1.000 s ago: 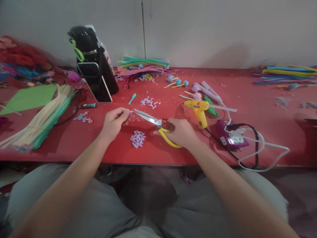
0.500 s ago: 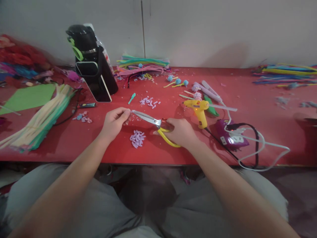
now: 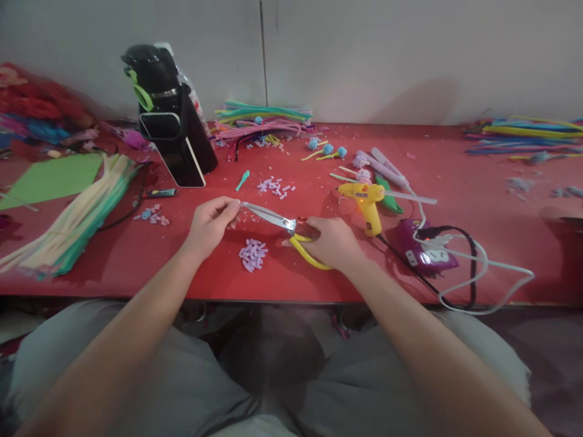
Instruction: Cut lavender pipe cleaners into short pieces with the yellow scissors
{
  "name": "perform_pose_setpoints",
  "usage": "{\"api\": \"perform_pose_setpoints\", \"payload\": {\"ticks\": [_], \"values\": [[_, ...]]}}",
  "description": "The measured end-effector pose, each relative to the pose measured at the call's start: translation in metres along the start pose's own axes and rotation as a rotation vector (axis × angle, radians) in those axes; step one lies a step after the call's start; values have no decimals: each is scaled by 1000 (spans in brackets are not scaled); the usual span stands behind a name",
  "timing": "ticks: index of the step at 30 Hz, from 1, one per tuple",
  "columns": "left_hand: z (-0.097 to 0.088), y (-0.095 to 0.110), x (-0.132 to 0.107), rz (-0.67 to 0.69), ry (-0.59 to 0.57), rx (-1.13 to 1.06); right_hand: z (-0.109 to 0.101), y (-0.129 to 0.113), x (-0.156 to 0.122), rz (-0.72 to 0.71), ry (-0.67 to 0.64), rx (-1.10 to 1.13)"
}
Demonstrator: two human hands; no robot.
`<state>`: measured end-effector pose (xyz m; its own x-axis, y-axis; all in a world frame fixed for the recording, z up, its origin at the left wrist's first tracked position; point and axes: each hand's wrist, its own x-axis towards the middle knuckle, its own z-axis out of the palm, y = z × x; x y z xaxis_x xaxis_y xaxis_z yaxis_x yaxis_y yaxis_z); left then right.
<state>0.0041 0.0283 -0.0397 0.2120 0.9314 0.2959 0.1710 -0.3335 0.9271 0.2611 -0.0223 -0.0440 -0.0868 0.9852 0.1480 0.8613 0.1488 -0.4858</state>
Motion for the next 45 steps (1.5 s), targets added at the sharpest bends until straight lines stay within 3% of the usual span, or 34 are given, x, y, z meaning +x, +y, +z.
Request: {"api": "perform_pose_setpoints", "payload": {"ticks": [14,20,29,45], "values": [[-2,0,0,-10,-5,-1,0,1,1,-8,-15,13],[-1,0,2,-143,7,-263,-2,1,0,13,-27,46],[6,0,1,-145,-37,-431,-1,-13,-8,-17,-31,79],[8,3,-1,-132,-59,-341,0,-14,-8,12,-36,85]]}}
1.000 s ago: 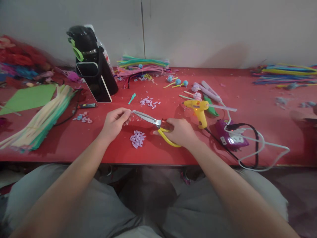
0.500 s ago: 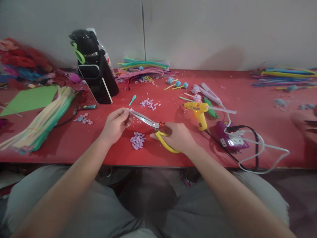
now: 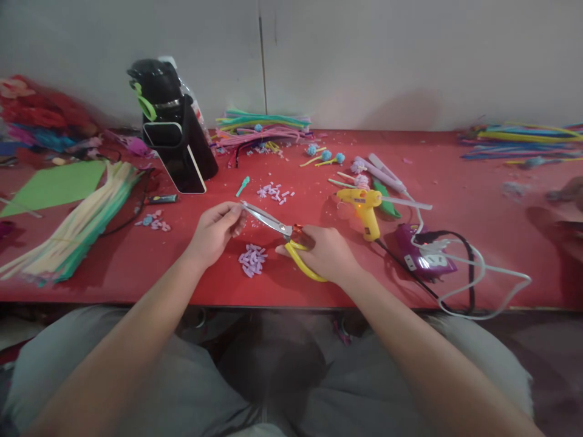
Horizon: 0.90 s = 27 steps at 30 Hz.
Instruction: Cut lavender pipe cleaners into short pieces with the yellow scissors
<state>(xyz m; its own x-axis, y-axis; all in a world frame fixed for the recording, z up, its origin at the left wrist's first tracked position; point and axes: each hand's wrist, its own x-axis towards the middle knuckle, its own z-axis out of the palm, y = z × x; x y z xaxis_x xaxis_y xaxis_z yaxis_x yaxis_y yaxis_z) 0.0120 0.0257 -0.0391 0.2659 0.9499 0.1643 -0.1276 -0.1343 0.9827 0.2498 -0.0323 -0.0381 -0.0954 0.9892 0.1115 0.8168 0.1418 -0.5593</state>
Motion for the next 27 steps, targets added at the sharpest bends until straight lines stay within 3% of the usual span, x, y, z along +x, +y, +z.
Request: {"api": "perform_pose_setpoints", "payload": {"ticks": [6,15,27], "values": [[0,0,1,-2,10,24,-2,-2,1,-7,-28,-72],[0,2,1,3,13,48,-6,-8,-1,-65,28,-460],[2,3,1,-1,39,-1,4,-10,4,5,-19,-426]]}}
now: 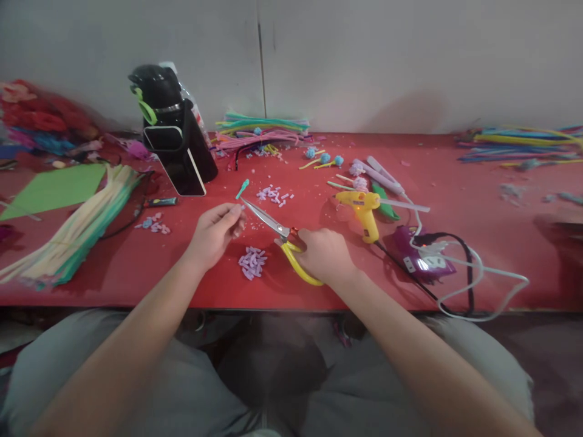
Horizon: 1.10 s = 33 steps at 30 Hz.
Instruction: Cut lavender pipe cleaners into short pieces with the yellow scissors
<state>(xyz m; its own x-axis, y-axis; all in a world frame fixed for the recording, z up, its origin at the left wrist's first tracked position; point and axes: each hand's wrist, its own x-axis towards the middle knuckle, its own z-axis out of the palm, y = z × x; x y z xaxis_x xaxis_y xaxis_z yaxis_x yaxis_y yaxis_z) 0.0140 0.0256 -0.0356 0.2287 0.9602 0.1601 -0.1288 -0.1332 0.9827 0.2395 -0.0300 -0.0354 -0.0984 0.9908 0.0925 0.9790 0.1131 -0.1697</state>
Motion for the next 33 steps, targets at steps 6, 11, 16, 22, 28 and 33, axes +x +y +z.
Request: {"api": "perform_pose_setpoints", "payload": {"ticks": [6,11,16,22,28,33], "values": [[-6,6,0,-4,63,175,-2,8,1,80,59,81],[-15,8,2,7,34,322,-5,21,2,91,18,197],[-17,4,4,-20,2,225,-3,26,6,83,22,405],[-15,-2,3,18,10,290,6,25,6,12,12,440],[-17,1,3,56,13,338,8,25,3,-21,13,421],[-20,1,5,-5,24,213,9,26,5,-39,5,425]]}}
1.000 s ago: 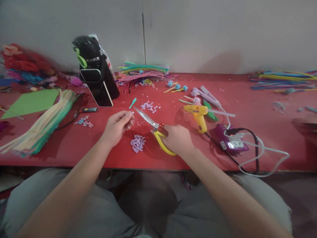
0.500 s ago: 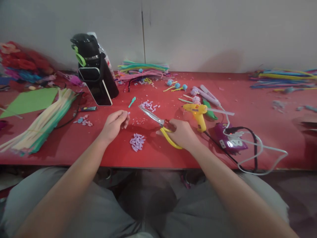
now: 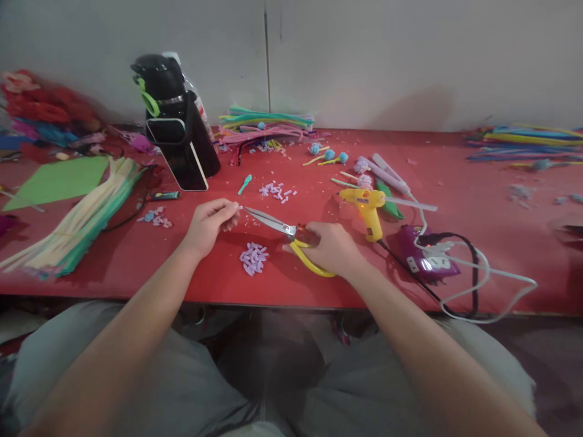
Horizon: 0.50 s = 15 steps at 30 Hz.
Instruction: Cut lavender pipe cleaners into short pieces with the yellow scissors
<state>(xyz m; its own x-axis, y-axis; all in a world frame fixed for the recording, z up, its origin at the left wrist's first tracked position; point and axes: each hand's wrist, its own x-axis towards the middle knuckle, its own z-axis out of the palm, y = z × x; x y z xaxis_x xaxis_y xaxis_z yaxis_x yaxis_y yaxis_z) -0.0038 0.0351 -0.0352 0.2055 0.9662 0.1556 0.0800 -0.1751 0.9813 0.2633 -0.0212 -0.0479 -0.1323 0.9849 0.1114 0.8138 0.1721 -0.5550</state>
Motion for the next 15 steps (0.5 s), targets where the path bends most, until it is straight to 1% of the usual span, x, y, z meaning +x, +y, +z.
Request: {"api": "perform_pose_setpoints", "payload": {"ticks": [3,15], "values": [[-1,-1,1,-16,-24,-25,0,0,1,-4,3,-1],[1,1,1,37,-43,3,-2,-2,1,0,-35,-7]]}}
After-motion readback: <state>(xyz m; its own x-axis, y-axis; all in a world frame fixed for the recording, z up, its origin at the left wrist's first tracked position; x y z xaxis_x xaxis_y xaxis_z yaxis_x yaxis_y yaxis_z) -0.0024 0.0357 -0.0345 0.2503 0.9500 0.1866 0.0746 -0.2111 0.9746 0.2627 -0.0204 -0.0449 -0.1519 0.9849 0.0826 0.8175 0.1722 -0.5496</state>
